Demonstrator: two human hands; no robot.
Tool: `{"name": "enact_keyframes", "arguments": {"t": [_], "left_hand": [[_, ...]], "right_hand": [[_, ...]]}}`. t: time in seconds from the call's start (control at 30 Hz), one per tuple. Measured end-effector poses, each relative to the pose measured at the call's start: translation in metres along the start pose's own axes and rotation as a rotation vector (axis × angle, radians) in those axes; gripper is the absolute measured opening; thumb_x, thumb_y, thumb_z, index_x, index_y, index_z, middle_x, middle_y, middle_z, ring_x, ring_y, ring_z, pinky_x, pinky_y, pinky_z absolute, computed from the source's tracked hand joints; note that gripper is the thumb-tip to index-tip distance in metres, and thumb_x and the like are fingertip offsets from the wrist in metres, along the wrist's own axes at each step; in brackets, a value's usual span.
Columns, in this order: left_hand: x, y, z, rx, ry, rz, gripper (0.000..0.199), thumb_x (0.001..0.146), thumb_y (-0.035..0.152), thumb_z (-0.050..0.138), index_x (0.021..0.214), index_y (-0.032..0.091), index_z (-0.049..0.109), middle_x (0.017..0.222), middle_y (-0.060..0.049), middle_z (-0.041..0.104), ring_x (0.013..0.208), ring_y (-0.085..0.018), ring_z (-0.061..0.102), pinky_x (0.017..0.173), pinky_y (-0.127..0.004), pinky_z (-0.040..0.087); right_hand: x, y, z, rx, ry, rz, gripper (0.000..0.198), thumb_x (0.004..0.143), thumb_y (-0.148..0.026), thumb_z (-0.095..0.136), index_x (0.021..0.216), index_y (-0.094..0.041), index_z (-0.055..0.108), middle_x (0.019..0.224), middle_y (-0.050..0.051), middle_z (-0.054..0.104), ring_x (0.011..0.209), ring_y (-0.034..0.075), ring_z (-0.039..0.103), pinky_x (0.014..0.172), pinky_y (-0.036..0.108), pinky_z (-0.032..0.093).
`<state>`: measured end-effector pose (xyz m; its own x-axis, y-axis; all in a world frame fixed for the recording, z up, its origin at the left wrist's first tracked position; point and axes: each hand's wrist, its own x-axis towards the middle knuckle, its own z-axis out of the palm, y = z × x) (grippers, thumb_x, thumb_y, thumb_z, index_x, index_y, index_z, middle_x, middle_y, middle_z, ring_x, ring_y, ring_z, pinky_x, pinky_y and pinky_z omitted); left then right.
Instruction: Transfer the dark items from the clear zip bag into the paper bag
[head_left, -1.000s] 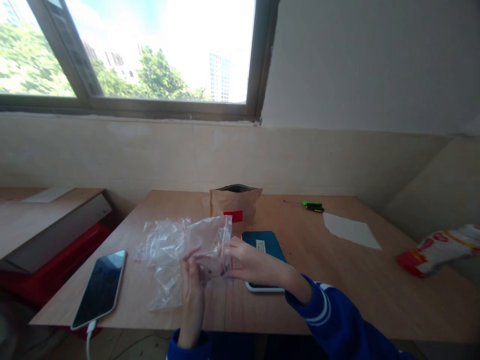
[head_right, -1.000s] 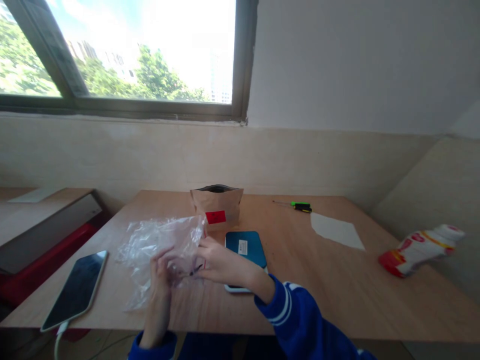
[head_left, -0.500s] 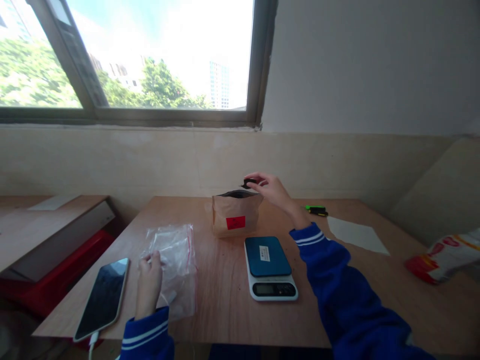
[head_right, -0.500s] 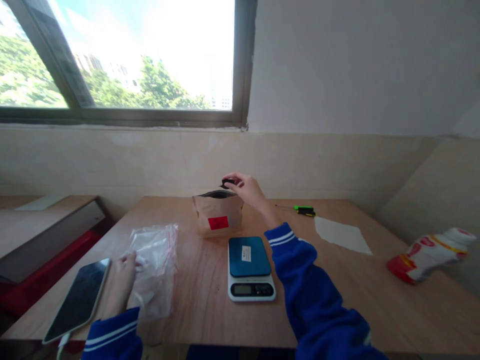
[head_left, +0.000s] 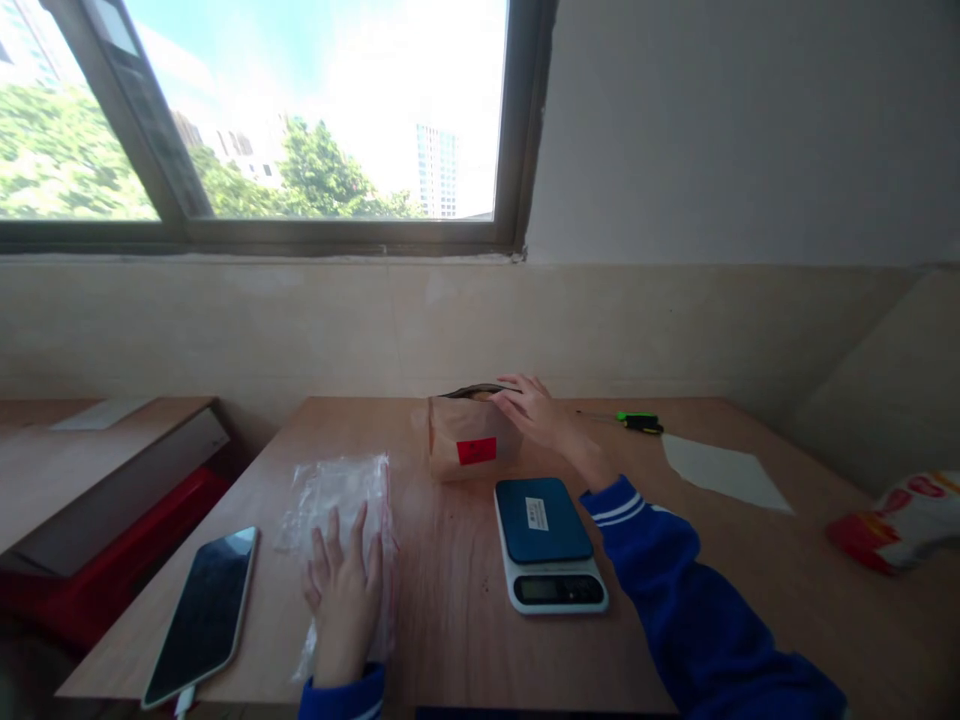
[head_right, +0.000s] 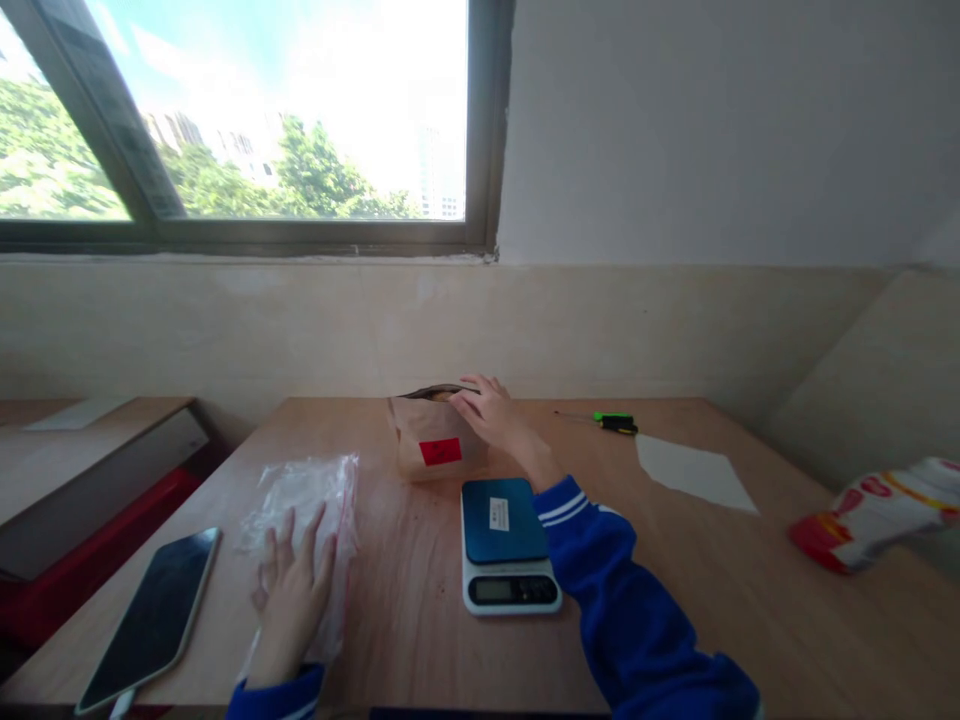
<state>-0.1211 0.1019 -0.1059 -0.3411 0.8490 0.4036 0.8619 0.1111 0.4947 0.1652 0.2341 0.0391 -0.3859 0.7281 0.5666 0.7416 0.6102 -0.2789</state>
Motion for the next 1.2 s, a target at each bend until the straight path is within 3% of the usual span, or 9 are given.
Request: {"name": "enact_keyframes", "arguments": {"t": [0.13, 0.3, 0.4, 0.6, 0.77, 0.87, 0.97, 1.1, 1.2], "left_hand": [[0.001, -0.024, 0.032, 0.023, -0.191, 0.003, 0.046, 0.089, 0.036, 0.043, 0.130, 0.022, 0.058, 0.153, -0.016, 0.036, 0.144, -0.042, 0.020, 0.110, -0.064, 0.013], [0.021, -0.026, 0.020, -0.164, -0.273, -0.155, 0.040, 0.091, 0.036, 0.038, 0.117, 0.019, 0.063, 0.150, -0.016, 0.040, 0.144, -0.038, 0.022, 0.111, -0.063, 0.012], [0.026, -0.015, -0.001, -0.327, -0.194, -0.207, 0.040, 0.093, 0.040, 0.034, 0.116, 0.020, 0.060, 0.146, -0.016, 0.047, 0.140, -0.034, 0.034, 0.111, -0.064, 0.010], [0.013, 0.012, -0.035, -0.385, 0.080, -0.049, 0.034, 0.092, 0.038, 0.039, 0.112, 0.022, 0.060, 0.142, -0.013, 0.051, 0.142, -0.031, 0.030, 0.113, -0.060, 0.011], [-0.002, 0.026, -0.047, -0.606, 0.067, 0.031, 0.033, 0.091, 0.043, 0.043, 0.108, 0.022, 0.061, 0.129, -0.012, 0.060, 0.126, -0.028, 0.051, 0.107, -0.047, 0.036], [0.003, 0.038, -0.039, -0.747, 0.006, -0.046, 0.034, 0.087, 0.046, 0.050, 0.108, 0.021, 0.061, 0.121, -0.011, 0.063, 0.116, -0.028, 0.057, 0.102, -0.046, 0.042], [0.032, 0.064, -0.020, -0.913, -0.048, -0.088, 0.041, 0.084, 0.047, 0.057, 0.115, 0.020, 0.056, 0.126, -0.013, 0.060, 0.115, -0.028, 0.058, 0.100, -0.046, 0.043], [0.089, 0.108, 0.011, -1.034, -0.059, -0.004, 0.058, 0.081, 0.047, 0.063, 0.129, 0.019, 0.047, 0.144, -0.016, 0.044, 0.133, -0.029, 0.043, 0.109, -0.043, 0.035], [0.116, 0.128, 0.026, -1.050, -0.086, 0.056, 0.046, 0.084, 0.050, 0.058, 0.118, 0.019, 0.055, 0.126, -0.013, 0.059, 0.120, -0.025, 0.055, 0.100, -0.036, 0.044]], "right_hand": [[-0.005, 0.002, 0.007, -0.016, 0.009, 0.008, 0.053, 0.101, -0.044, 0.026, 0.105, -0.016, 0.071, 0.125, 0.014, 0.060, 0.119, 0.025, 0.049, 0.106, 0.047, 0.036], [0.001, -0.002, 0.005, -0.049, -0.017, 0.067, 0.056, 0.101, -0.046, 0.024, 0.108, -0.015, 0.070, 0.126, 0.016, 0.060, 0.119, 0.027, 0.049, 0.105, 0.045, 0.035], [0.015, -0.011, 0.002, -0.092, -0.061, 0.119, 0.057, 0.100, -0.047, 0.025, 0.099, -0.016, 0.073, 0.116, 0.016, 0.064, 0.113, 0.028, 0.052, 0.102, 0.046, 0.036], [0.042, -0.033, -0.002, -0.076, -0.146, 0.130, 0.060, 0.099, -0.053, 0.024, 0.089, -0.019, 0.073, 0.111, 0.012, 0.068, 0.113, 0.029, 0.052, 0.102, 0.048, 0.034], [0.008, -0.021, -0.017, 0.187, 0.108, 0.111, 0.060, 0.100, -0.052, 0.019, 0.096, -0.022, 0.071, 0.114, 0.008, 0.065, 0.115, 0.023, 0.053, 0.106, 0.045, 0.033], [-0.020, 0.000, -0.014, 0.339, 0.221, 0.198, 0.048, 0.092, -0.057, 0.045, 0.124, -0.022, 0.055, 0.130, 0.010, 0.055, 0.125, 0.022, 0.048, 0.109, 0.042, 0.034], [-0.030, 0.020, 0.002, 0.546, 0.213, 0.382, 0.070, 0.077, -0.057, 0.065, 0.133, -0.021, 0.042, 0.141, 0.016, 0.045, 0.131, 0.024, 0.043, 0.107, 0.042, 0.038], [-0.022, 0.032, 0.026, 0.812, 0.152, 0.481, 0.061, 0.069, -0.061, 0.070, 0.111, -0.019, 0.056, 0.118, 0.013, 0.063, 0.109, 0.023, 0.060, 0.092, 0.038, 0.049], [-0.015, 0.033, 0.038, 0.851, 0.169, 0.459, 0.055, 0.064, -0.067, 0.068, 0.087, -0.018, 0.059, 0.092, 0.007, 0.069, 0.086, 0.020, 0.064, 0.077, 0.033, 0.052]]}}
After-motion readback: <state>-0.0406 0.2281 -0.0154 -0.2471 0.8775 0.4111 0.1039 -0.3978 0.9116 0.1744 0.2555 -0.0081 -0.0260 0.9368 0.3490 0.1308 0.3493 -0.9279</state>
